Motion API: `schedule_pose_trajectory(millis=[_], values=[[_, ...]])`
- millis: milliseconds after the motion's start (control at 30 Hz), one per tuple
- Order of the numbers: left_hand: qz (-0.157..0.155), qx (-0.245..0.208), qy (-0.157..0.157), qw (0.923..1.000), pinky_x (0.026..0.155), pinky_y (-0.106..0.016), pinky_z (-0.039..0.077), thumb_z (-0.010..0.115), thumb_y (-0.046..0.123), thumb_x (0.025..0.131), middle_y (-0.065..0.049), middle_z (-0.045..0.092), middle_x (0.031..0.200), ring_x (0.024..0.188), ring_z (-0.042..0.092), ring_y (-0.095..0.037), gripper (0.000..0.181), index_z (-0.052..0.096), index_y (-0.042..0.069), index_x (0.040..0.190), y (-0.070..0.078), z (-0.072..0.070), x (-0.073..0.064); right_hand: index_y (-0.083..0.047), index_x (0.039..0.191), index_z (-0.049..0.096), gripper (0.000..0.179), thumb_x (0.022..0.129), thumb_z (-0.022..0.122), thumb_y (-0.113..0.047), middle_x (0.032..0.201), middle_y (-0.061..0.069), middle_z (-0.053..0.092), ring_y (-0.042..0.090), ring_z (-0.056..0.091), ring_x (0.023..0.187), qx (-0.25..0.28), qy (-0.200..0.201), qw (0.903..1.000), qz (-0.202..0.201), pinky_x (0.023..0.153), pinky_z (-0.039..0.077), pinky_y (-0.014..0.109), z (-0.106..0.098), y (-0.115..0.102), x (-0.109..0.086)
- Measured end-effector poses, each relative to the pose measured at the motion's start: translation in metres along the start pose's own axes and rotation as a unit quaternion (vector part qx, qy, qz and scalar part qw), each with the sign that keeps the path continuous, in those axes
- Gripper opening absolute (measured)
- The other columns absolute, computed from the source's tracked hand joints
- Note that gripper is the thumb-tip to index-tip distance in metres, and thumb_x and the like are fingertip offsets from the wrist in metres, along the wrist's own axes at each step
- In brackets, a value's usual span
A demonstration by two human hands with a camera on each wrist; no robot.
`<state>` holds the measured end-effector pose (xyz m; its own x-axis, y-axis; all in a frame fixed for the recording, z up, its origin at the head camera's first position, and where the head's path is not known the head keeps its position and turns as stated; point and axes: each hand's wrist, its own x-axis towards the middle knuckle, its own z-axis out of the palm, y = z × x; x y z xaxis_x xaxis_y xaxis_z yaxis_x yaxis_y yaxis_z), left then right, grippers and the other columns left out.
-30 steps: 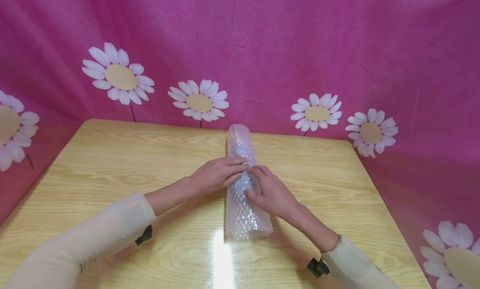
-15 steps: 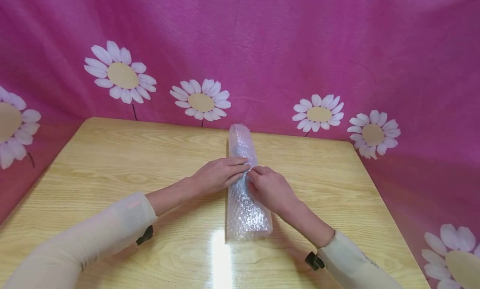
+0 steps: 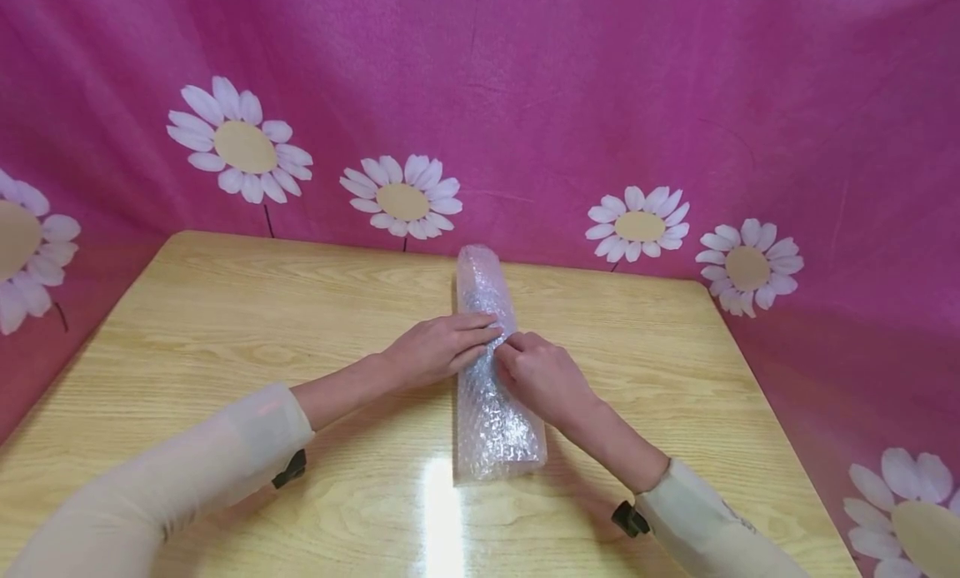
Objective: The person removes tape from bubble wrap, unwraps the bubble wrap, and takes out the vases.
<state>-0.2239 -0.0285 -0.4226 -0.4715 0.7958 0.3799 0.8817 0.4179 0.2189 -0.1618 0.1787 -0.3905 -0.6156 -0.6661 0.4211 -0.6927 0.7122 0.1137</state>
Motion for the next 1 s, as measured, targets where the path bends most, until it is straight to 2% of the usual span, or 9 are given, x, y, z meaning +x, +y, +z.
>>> schedule_pose_trajectory(millis=[167,433,633,767,900,1000], values=[[-0.007,-0.011,-0.007,0.9999,0.107,-0.039,0.043,0.056,0.02,0.103,-0.01,0.05,0.148,0.136,0.047,-0.023,0.04,0.058,0.008,0.141,0.001,-0.001,-0.001,-0.005,0.08,0.067,0.008,0.084,0.072,-0.001,0.081,0.007,0.066,0.021,0.063,0.071,0.014,-0.001,0.9998,0.013,0.059,0.056,0.031,0.001,0.001,0.001],[-0.006,-0.018,-0.005,0.9998,0.107,-0.038,0.043,0.056,0.02,0.103,-0.01,0.05,0.148,0.136,0.046,-0.022,0.04,0.057,0.008,0.141,0.003,-0.002,0.0,-0.003,0.087,0.072,0.007,0.082,0.072,0.001,0.083,0.006,0.068,0.017,0.065,0.072,0.09,-0.004,0.9942,0.058,0.063,0.057,0.028,0.0,0.004,-0.002],[-0.006,-0.018,0.002,0.9998,0.106,-0.038,0.044,0.057,0.02,0.103,-0.01,0.051,0.147,0.135,0.048,-0.022,0.039,0.059,0.008,0.14,0.003,-0.002,0.0,-0.002,0.093,0.073,0.008,0.088,0.068,-0.001,0.087,0.006,0.069,0.013,0.061,0.072,0.137,-0.022,0.9822,0.126,0.063,0.055,0.026,0.002,0.005,-0.003],[-0.005,-0.021,0.005,0.9998,0.106,-0.038,0.044,0.057,0.019,0.103,-0.01,0.051,0.147,0.134,0.048,-0.022,0.038,0.06,0.008,0.139,0.002,-0.001,0.0,-0.003,0.093,0.073,0.008,0.089,0.067,-0.002,0.082,0.003,0.066,0.01,0.055,0.067,0.155,-0.024,0.9772,0.143,0.059,0.051,0.024,0.002,0.006,-0.004],[0.001,-0.015,0.011,0.9998,0.104,-0.039,0.046,0.059,0.018,0.101,-0.011,0.052,0.146,0.133,0.049,-0.023,0.038,0.061,0.007,0.138,0.001,0.0,-0.001,-0.003,0.093,0.072,0.007,0.09,0.065,-0.003,0.082,0.002,0.066,0.01,0.06,0.07,0.191,-0.026,0.9683,0.159,0.062,0.054,0.023,0.001,0.008,-0.005],[0.002,-0.015,0.013,0.9998,0.103,-0.039,0.047,0.06,0.017,0.101,-0.012,0.053,0.145,0.132,0.05,-0.025,0.038,0.061,0.006,0.137,0.001,0.0,-0.001,-0.004,0.091,0.071,0.006,0.09,0.064,-0.003,0.085,0.003,0.07,0.012,0.066,0.077,0.232,-0.024,0.9552,0.183,0.068,0.058,0.026,0.001,0.01,-0.006]])
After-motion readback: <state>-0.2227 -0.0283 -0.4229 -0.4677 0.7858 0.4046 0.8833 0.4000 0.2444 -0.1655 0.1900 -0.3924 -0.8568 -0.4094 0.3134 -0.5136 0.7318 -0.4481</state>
